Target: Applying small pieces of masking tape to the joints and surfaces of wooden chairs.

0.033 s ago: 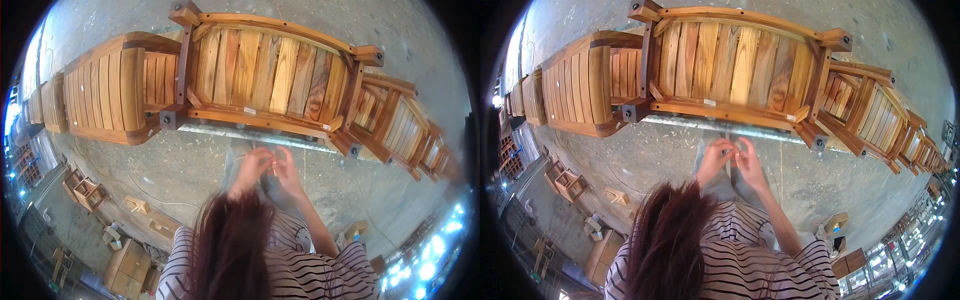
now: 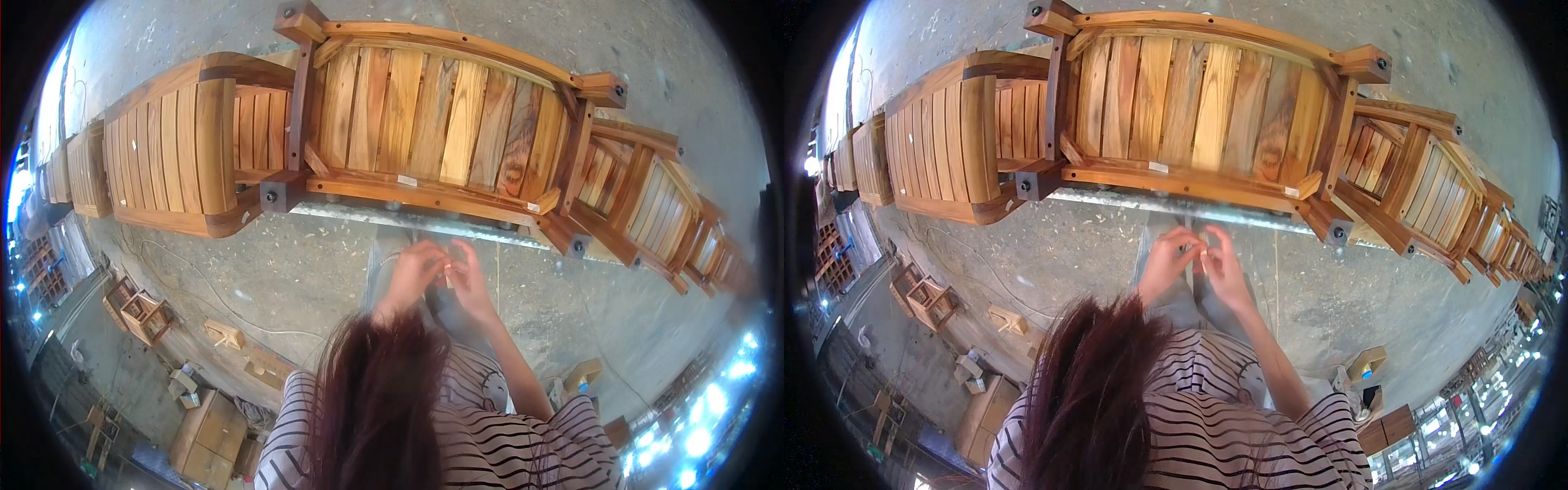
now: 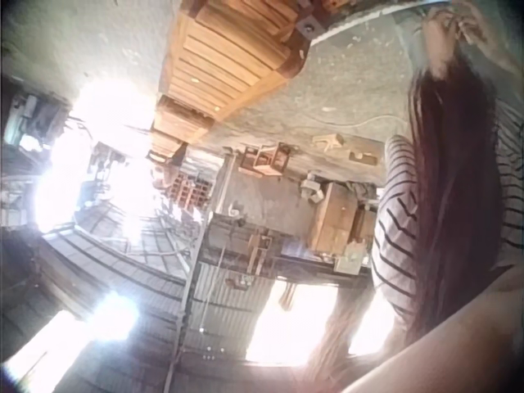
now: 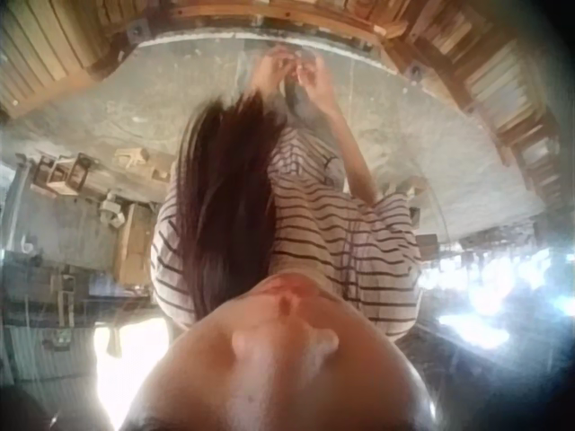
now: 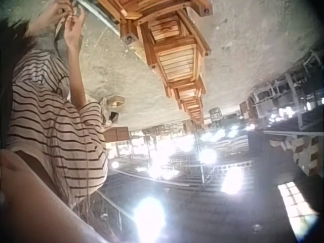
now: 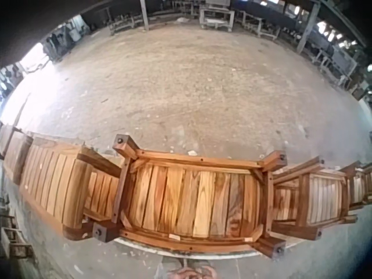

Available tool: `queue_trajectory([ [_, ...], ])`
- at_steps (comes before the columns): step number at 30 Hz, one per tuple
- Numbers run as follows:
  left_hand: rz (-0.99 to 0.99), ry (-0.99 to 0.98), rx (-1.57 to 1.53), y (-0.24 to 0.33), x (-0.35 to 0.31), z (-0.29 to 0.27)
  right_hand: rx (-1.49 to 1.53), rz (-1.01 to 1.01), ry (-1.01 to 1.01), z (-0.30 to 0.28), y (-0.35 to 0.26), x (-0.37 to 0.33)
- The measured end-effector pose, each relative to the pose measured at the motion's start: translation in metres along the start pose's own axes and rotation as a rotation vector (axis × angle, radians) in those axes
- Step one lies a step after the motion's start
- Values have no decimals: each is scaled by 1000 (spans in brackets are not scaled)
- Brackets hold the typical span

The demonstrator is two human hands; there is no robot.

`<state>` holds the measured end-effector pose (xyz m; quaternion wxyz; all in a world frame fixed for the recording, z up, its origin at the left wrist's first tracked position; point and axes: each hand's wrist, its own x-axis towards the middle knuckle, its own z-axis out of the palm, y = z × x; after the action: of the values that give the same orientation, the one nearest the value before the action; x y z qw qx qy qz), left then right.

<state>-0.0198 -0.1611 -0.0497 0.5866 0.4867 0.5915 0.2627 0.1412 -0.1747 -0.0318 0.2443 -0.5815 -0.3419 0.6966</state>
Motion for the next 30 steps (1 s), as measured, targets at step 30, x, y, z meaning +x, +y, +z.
queue_trajectory([
  [30, 664, 528, 558, 129, 224, -186, 155, -231, 419, 20, -110, -42],
])
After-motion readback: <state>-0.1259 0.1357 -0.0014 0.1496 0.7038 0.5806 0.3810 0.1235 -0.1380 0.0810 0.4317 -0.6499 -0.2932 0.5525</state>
